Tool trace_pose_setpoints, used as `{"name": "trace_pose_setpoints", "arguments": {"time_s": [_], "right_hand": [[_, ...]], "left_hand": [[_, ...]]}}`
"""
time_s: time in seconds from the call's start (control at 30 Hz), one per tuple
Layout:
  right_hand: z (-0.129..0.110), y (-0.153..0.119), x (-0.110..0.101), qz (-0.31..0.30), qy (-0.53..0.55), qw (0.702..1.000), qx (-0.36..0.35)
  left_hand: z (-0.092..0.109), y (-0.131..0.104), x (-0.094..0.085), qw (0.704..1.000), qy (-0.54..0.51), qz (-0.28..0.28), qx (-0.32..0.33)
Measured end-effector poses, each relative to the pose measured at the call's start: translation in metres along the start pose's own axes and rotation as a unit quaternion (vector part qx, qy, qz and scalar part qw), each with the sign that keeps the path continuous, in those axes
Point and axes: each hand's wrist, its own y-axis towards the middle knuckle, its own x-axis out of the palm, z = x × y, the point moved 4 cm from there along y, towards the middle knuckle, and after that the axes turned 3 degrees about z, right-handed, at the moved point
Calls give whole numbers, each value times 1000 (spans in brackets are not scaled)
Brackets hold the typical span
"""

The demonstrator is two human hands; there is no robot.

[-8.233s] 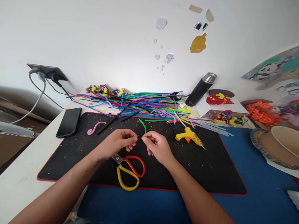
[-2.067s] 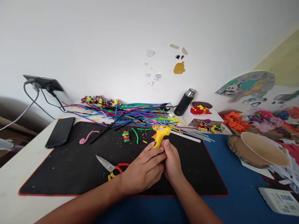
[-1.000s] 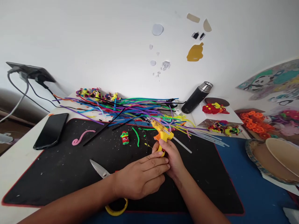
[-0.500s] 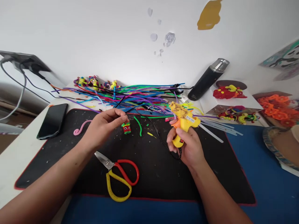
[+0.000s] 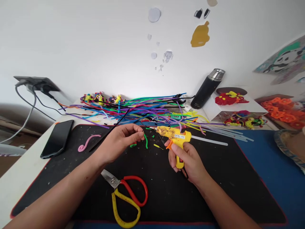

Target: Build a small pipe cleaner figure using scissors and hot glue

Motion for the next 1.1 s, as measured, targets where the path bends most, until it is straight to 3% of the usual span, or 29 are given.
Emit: {"name": "trace_pose_setpoints", "arguments": {"time_s": [0.2,0.43,1.1], "right_hand": [[11,-2,4,-34,-7,999,10],[8,-4,6,-33,-11,999,-7],[9,-9,12,-19,-54,998,4]], "left_hand": [[-1,1,-7,1000,4,10,10],[0,0,-1,999,-35,-19,-3],[4,-6,7,999,-31,-29,-2]]}}
